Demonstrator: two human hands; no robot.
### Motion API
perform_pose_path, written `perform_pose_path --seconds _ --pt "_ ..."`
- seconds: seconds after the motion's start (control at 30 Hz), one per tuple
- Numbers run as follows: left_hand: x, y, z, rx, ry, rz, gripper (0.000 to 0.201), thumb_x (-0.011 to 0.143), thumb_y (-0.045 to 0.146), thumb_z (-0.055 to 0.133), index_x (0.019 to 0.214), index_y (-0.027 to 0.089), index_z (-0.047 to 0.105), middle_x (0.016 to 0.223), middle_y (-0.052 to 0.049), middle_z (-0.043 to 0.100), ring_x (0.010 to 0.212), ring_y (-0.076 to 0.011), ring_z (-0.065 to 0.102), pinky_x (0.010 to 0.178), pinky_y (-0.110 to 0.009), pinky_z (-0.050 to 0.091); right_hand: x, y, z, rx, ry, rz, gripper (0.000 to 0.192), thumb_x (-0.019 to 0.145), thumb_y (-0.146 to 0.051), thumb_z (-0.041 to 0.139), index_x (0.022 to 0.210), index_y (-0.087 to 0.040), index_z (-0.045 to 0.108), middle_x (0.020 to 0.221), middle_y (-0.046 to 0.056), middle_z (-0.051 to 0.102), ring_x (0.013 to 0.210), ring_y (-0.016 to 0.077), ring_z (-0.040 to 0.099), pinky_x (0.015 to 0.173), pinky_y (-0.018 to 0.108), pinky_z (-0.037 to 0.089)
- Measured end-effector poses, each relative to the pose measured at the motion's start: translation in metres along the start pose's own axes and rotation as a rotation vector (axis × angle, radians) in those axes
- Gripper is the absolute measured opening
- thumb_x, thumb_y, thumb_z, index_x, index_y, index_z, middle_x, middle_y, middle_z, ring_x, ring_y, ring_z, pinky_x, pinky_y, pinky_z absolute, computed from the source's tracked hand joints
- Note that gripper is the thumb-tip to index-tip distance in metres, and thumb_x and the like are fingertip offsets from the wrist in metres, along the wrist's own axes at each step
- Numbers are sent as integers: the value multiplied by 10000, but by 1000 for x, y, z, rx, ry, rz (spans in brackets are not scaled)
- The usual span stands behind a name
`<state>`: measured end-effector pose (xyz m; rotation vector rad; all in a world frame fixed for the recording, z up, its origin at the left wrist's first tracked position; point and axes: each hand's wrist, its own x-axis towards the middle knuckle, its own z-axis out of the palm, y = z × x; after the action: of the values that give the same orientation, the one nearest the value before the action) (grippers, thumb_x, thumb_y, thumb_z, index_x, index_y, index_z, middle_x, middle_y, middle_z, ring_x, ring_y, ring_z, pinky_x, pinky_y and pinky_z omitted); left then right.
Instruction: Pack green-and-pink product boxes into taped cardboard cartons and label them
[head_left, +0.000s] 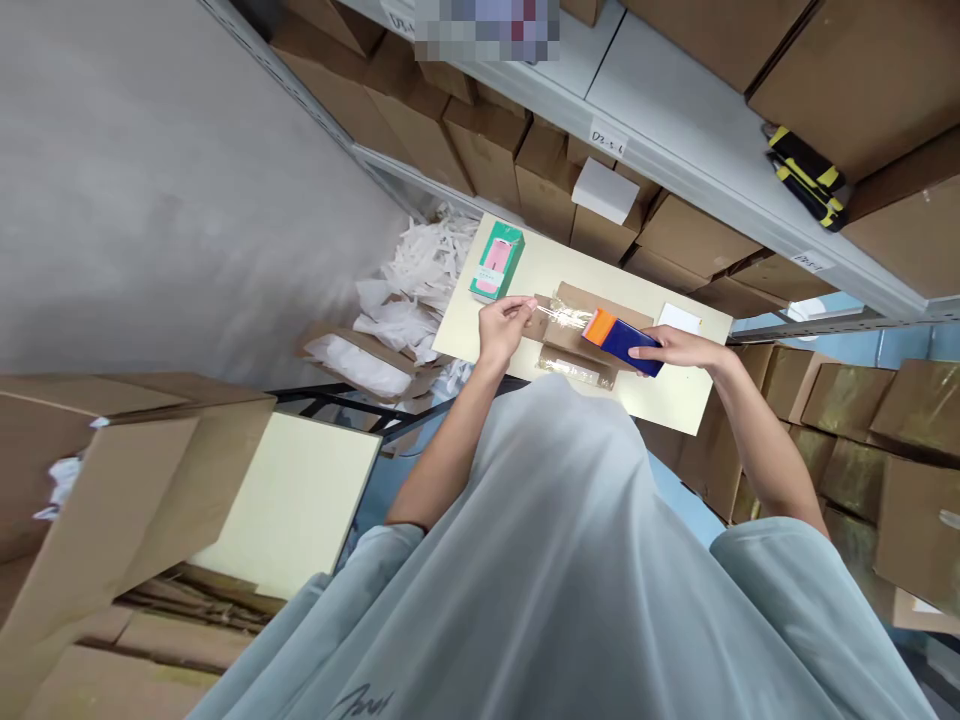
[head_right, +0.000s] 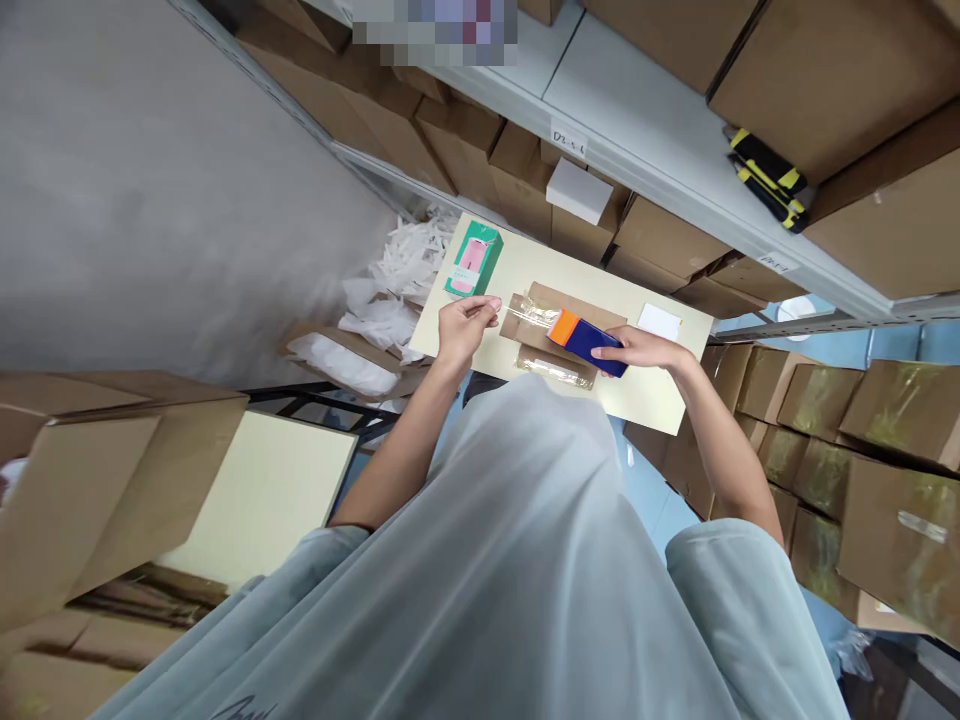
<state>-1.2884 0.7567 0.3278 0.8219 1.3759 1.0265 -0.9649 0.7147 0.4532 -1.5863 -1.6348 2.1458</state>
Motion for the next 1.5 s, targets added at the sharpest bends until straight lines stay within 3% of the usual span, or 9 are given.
perform_pose_path --seconds 0.27,0.57,0.73,0.87,0.93,1.0,1.13,1.23,1.5 --pt "29 -36 5 -3 47 -107 65 869 206 849 876 144 830 877 -71 810 753 -170 710 779 -326 627 51 1 -33 -41 -106 162 642 801 -808 887 809 -176 779 816 67 812 754 208 730 773 331 577" --pt "54 -77 12 12 -49 -90 66 863 228 858 868 170 827 964 -78 853 951 -211 785 989 -348 615 61 -18 -30 -13 -121 246 674 800 -823 889 808 -162 761 796 70 795 758 198 707 787 344 575" --pt "53 -98 23 0 -76 -113 245 866 353 914 990 161 827 1045 -98 850 1011 -216 789 1038 -365 619 60 -22 -24 -22 -100 245 714 813 -864 856 785 -157 761 782 72 790 730 184 694 768 338 567" --pt "48 -95 13 199 -44 -44 696 851 462 954 1428 141 734 1371 -187 778 1157 -270 790 1103 -421 615 59 -20 -21 -9 -62 259 706 795 -851 881 771 -158 746 777 75 786 722 185 688 760 343 564" --pt "46 -86 9 277 -188 128 949 855 588 940 1630 161 596 1632 -235 626 1461 -347 673 1251 -470 533 60 -19 -21 0 -50 267 696 789 -837 896 787 -158 744 783 72 786 721 180 685 754 336 553" --pt "46 -75 10 403 -431 342 1254 781 729 951 1766 161 422 1829 -256 392 1725 -424 365 1401 -532 350 61 -17 -22 4 -38 270 692 756 -828 924 806 -161 745 779 58 782 723 178 681 749 328 543" --pt "58 -62 30 773 -819 600 1748 585 864 985 1850 88 61 1913 -316 14 1786 -521 -69 1444 -684 41 64 -11 -25 -13 -39 280 683 683 -814 961 785 -179 730 781 43 782 740 185 676 769 323 540" --pt "70 -65 39 959 -909 634 1798 595 848 988 1834 41 -36 1894 -363 -30 1770 -550 -118 1425 -727 7 64 -6 -26 -28 -71 265 684 682 -831 936 765 -189 718 761 46 779 746 198 681 787 333 537" --pt "75 -68 35 1141 -943 644 1697 664 715 1034 1808 -37 33 1851 -446 60 1763 -581 -65 1422 -714 101 35 -8 -37 -109 -196 273 778 702 -911 869 887 -159 800 828 89 819 888 254 755 898 366 557"
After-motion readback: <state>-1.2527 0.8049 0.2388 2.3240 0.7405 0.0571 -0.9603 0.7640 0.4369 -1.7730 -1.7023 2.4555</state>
